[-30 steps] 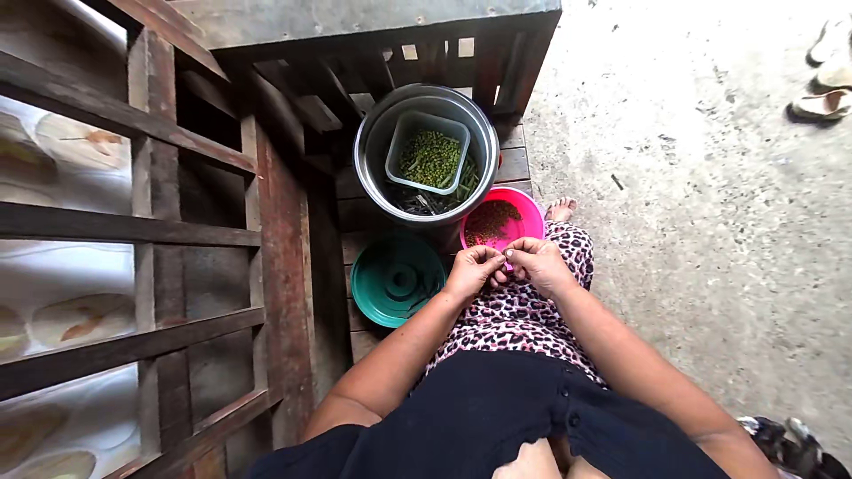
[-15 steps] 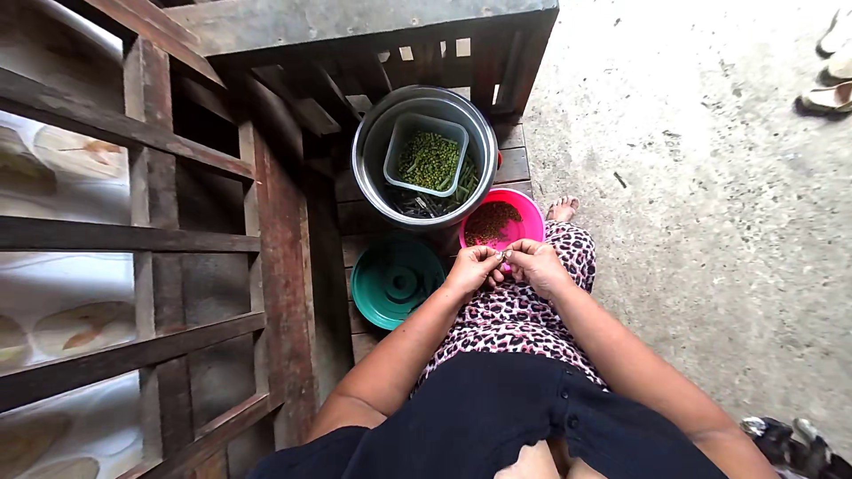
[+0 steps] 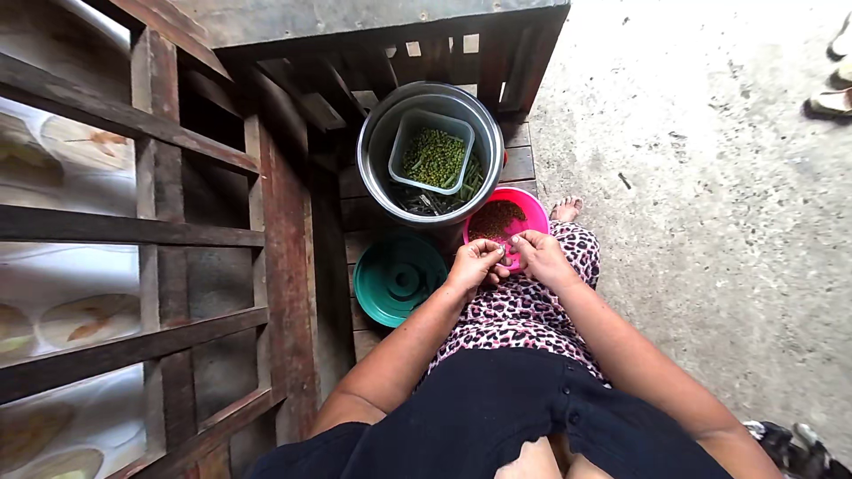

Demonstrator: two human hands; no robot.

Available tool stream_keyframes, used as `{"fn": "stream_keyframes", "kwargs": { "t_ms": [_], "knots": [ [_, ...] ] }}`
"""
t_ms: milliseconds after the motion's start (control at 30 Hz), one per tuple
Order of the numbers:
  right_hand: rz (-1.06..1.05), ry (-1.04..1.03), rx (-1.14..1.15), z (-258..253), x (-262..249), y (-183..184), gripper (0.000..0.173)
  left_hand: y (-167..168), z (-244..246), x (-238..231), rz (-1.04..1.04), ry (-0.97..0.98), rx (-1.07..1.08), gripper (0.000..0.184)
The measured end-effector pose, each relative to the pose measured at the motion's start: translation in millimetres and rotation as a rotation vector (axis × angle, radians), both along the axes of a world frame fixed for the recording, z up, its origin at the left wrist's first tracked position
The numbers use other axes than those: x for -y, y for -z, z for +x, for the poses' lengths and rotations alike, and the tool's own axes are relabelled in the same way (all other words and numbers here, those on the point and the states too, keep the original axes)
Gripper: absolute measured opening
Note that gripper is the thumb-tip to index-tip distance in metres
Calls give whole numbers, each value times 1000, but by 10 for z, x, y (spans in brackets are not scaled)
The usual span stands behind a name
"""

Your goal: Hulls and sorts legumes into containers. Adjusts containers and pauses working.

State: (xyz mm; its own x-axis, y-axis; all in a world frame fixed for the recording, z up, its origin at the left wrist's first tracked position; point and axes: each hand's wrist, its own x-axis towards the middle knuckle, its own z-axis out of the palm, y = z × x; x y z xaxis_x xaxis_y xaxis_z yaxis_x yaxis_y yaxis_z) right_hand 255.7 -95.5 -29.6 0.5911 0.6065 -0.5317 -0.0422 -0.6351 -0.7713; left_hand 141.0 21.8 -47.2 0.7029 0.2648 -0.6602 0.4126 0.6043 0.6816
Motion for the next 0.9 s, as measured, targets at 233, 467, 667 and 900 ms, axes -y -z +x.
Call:
{"fn": "stream_keyframes", "kwargs": {
  "t_ms": [233, 467, 667, 900],
  "knots": [
    [137, -33, 96, -116, 122, -40, 2, -10, 5, 27, 10, -27, 37, 7],
    [110, 2, 85, -131, 119, -19, 4, -4, 1, 59, 18, -15, 64, 7],
    [130, 144, -173, -103, 144, 14, 2, -2, -16, 61, -66, -30, 43, 5],
    [91, 176, -239, -62, 118, -26, 5, -5, 8, 20, -110, -38, 15, 6]
  ]
}}
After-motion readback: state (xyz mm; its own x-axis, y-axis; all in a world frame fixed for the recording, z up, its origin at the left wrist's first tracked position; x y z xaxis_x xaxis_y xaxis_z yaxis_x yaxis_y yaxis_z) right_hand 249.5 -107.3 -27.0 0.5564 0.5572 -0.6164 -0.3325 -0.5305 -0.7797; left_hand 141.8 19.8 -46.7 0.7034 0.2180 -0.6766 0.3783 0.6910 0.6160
